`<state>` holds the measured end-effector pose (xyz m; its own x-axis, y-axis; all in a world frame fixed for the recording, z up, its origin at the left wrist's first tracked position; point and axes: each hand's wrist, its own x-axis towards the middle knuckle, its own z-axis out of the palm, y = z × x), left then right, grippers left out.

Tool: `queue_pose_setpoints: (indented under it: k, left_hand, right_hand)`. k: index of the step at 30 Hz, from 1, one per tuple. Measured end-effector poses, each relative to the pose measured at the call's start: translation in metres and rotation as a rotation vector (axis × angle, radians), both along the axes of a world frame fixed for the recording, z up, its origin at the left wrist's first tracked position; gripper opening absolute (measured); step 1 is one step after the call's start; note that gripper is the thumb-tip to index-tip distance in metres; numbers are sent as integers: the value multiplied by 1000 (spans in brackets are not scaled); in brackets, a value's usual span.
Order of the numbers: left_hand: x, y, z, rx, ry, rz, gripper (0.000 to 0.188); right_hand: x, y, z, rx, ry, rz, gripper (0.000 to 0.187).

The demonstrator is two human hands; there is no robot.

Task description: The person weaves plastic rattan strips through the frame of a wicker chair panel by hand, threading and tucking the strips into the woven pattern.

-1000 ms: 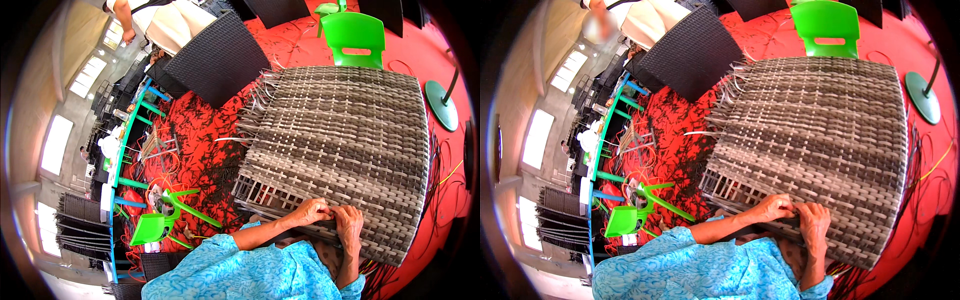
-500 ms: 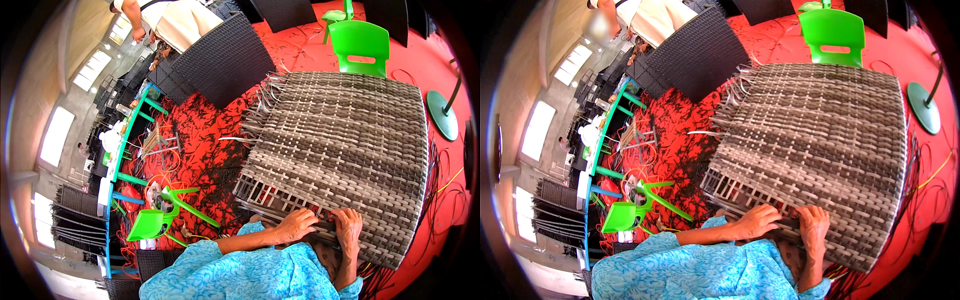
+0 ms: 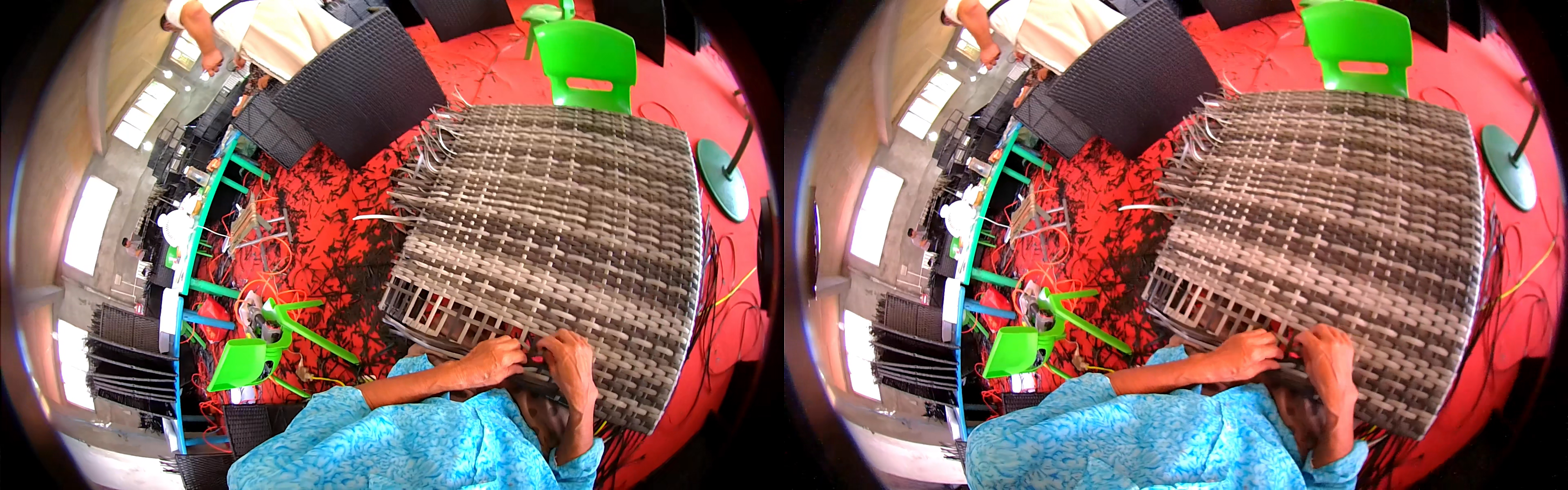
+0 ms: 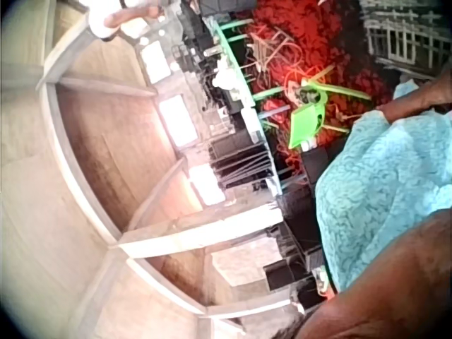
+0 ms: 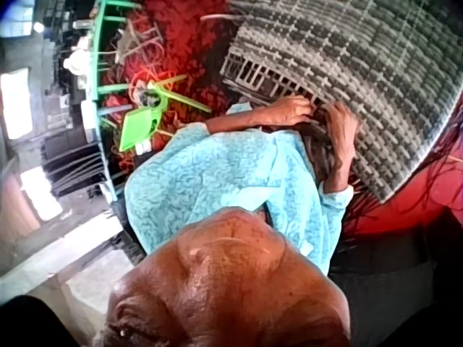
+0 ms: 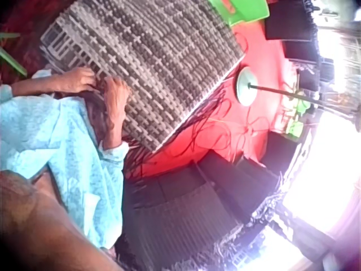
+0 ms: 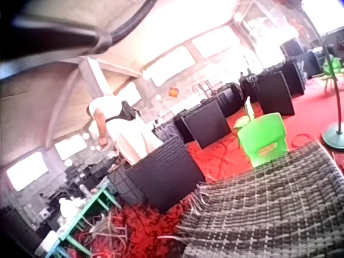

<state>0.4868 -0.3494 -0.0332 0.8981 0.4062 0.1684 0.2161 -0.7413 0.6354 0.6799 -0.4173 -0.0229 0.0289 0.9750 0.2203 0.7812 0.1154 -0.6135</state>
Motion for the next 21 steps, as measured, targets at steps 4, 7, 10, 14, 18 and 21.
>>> queue_pose_setpoints:
  k: [4,7,10,14,18,21]
  left_hand:
    - [-8,10,-10,-57,106,139,10]
    - [-8,23,16,-225,26,373,7]
    - [-12,32,21,-156,156,332,9]
    - [-2,25,11,-182,112,302,16]
    - [6,22,13,-8,76,231,19]
    - [6,30,8,54,69,148,18]
  right_hand:
    - [7,10,-4,-134,38,123,5]
    - [0,11,-9,-44,147,-90,10]
    - [-9,6,-3,66,200,-215,17]
    - [-5,-20,1,-2,90,-304,18]
    - [-4,-41,-2,-58,16,-234,18]
    - [-3,-43,1,-27,-4,-203,17]
